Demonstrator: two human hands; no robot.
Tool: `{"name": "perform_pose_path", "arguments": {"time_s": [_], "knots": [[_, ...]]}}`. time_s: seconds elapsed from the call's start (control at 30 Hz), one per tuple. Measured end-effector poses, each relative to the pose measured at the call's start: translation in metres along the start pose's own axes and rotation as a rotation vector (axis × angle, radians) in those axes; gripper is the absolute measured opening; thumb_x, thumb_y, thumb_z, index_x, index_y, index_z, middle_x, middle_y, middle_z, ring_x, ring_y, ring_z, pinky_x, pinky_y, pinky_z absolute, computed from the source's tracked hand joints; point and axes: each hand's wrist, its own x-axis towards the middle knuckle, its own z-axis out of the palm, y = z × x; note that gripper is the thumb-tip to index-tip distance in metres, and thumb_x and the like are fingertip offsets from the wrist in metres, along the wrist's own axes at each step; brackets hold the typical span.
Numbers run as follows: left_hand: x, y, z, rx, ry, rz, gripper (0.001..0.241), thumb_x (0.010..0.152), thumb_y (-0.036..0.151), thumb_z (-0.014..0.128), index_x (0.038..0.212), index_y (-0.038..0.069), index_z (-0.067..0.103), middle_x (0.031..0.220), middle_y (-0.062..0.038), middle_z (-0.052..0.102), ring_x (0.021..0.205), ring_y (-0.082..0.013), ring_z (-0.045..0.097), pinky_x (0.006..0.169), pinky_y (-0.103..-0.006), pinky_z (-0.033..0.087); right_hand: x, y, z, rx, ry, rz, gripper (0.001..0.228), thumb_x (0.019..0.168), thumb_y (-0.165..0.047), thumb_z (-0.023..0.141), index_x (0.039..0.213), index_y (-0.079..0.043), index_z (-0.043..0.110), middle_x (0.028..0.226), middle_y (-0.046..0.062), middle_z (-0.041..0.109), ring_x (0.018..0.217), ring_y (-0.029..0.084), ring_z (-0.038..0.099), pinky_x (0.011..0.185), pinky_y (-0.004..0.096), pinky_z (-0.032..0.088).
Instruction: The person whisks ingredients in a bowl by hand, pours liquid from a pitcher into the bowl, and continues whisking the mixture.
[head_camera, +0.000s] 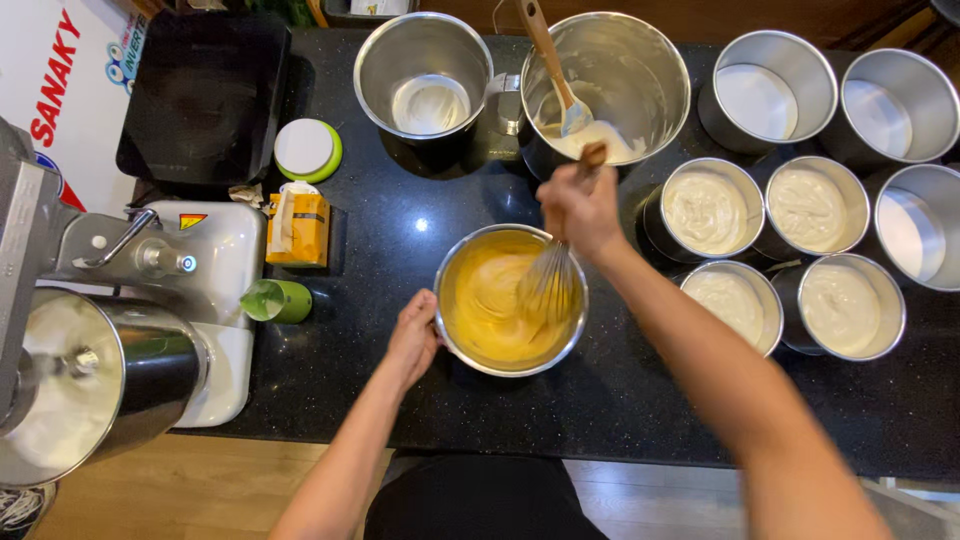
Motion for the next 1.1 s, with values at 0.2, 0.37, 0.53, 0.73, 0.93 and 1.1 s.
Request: {"name": "perform_pose_path", "arguments": {"time_s": [0.2,0.37,0.53,0.73,0.93,1.1], "knots": [[0.016,0.0,0.008,-0.091,0.066,0.125,0.021,0.105,0.026,0.045,0.09,0.015,0.053,0.087,-0.001,0.065,0.077,-0.0146,0.063,0.067,-0.0338,0.056,-0.043,0.016,0.021,0.562,0.264,-0.05,0.028,0.085,-0.01,0.058,0.067,-0.013,0.038,0.054,0.002,0.036,0.041,0.018,0.037,0.042,0.035,0.035],[-0.001,-0.009,-0.008,-0.019,-0.014,0.036,0.022,0.109,0.028,0.046,0.094,0.014,0.055,0.086,0.0,0.061,0.078,-0.0115,0.06,0.066,-0.0307,0.052,-0.024,-0.022,-0.019,0.222,0.1,0.059,0.039,0.09,-0.005,0.058,0.062,-0.016,0.033,0.05,0.0,0.032,0.035,0.014,0.031,0.034,0.032,0.028],[0.009,-0.014,0.016,-0.095,0.006,0.091,0.024,0.108,0.032,0.045,0.093,0.015,0.053,0.087,0.0,0.062,0.079,-0.0119,0.061,0.069,-0.032,0.053,-0.031,0.002,0.028,0.536,0.193,-0.161,0.032,0.09,-0.005,0.057,0.064,-0.013,0.039,0.051,-0.001,0.036,0.037,0.015,0.036,0.037,0.035,0.034],[-0.004,0.002,-0.004,-0.004,0.005,0.043,0.026,0.109,0.034,0.045,0.093,0.015,0.052,0.086,0.001,0.059,0.078,-0.0113,0.058,0.068,-0.0319,0.05,-0.017,-0.019,-0.008,0.13,0.082,-0.004,0.038,0.089,-0.005,0.059,0.06,-0.016,0.036,0.051,0.001,0.037,0.036,0.015,0.034,0.034,0.03,0.03],[0.018,-0.006,0.002,-0.084,0.052,0.127,0.02,0.107,0.027,0.048,0.092,0.015,0.052,0.087,0.002,0.059,0.08,-0.0109,0.059,0.071,-0.0314,0.052,-0.033,0.028,0.016,0.568,0.057,-0.044,0.031,0.09,-0.006,0.056,0.066,-0.013,0.037,0.054,0.002,0.033,0.04,0.017,0.032,0.04,0.036,0.03],[-0.001,-0.006,-0.016,0.031,0.059,0.041,0.021,0.108,0.028,0.046,0.093,0.016,0.054,0.083,0.004,0.056,0.075,-0.0088,0.055,0.064,-0.0284,0.049,-0.012,-0.004,-0.034,0.396,0.085,0.101,0.036,0.091,-0.003,0.053,0.067,-0.017,0.031,0.052,-0.001,0.027,0.038,0.012,0.025,0.036,0.031,0.021]]}}
